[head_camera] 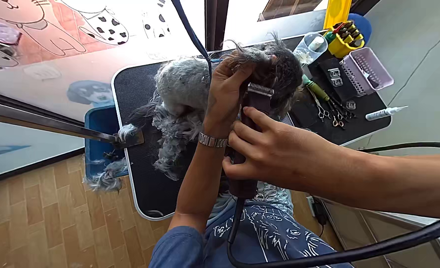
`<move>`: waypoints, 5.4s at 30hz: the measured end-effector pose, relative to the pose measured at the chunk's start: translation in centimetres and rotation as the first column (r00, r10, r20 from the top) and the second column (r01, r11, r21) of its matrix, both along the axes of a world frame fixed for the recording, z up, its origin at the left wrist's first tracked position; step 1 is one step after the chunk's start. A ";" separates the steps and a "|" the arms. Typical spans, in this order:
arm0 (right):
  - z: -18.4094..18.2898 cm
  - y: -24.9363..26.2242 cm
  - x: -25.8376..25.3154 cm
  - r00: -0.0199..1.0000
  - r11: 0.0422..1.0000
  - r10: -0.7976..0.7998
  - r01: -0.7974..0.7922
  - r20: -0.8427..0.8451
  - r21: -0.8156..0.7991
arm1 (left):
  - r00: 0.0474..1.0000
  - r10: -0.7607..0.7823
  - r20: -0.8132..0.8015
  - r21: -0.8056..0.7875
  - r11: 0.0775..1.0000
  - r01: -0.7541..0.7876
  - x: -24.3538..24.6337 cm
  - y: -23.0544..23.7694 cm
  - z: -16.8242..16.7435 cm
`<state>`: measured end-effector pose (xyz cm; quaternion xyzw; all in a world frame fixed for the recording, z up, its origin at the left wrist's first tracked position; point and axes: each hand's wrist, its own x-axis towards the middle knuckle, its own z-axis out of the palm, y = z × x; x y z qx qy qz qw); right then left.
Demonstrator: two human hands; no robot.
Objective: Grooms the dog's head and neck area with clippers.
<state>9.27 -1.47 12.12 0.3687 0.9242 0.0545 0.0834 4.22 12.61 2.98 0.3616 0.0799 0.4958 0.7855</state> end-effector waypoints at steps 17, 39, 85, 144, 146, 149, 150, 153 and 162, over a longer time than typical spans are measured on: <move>0.7 -1.0 0.9 1.000 0.998 0.000 0.001 -0.010 0.063 | 0.995 -0.064 -0.076 0.006 0.998 0.064 -0.7 -0.1 0.6; -0.6 -1.2 2.7 0.985 0.984 0.157 -0.151 -0.068 0.095 | 0.987 -0.141 -0.077 -0.107 0.985 0.132 -2.2 -0.1 1.6; 1.9 1.1 2.3 0.972 0.967 0.235 -0.236 0.026 0.095 | 0.991 -0.113 -0.078 0.114 0.986 0.121 -4.4 1.5 2.5; -15.9 -10.6 4.2 -0.621 0.771 -0.634 -0.464 -0.460 -0.436 | 0.229 0.342 -0.912 0.384 0.511 0.769 -4.7 6.9 9.5; -15.2 -9.1 3.3 -0.611 0.774 -0.633 -0.513 -0.476 -0.371 | 0.253 0.271 -0.929 0.364 0.540 0.759 -4.8 6.8 9.4; -13.9 -6.7 2.4 -0.644 0.794 -0.608 -0.482 -0.465 -0.370 | 0.279 0.175 -0.944 0.328 0.573 0.751 -4.8 6.8 9.2; -13.4 -6.1 2.3 -0.646 0.815 -0.578 -0.436 -0.498 -0.381 | 0.284 0.163 -0.945 0.325 0.567 0.757 -4.6 7.0 9.3; -11.2 -4.7 2.2 -0.630 0.886 -0.424 -0.141 -0.650 -0.441 | 0.298 0.169 -0.940 0.341 0.541 0.769 -3.9 7.3 9.4; -6.7 1.9 5.0 -0.257 0.793 0.184 0.610 -0.949 -0.012 | 0.255 0.230 -0.939 0.339 0.517 0.786 -2.8 7.2 10.4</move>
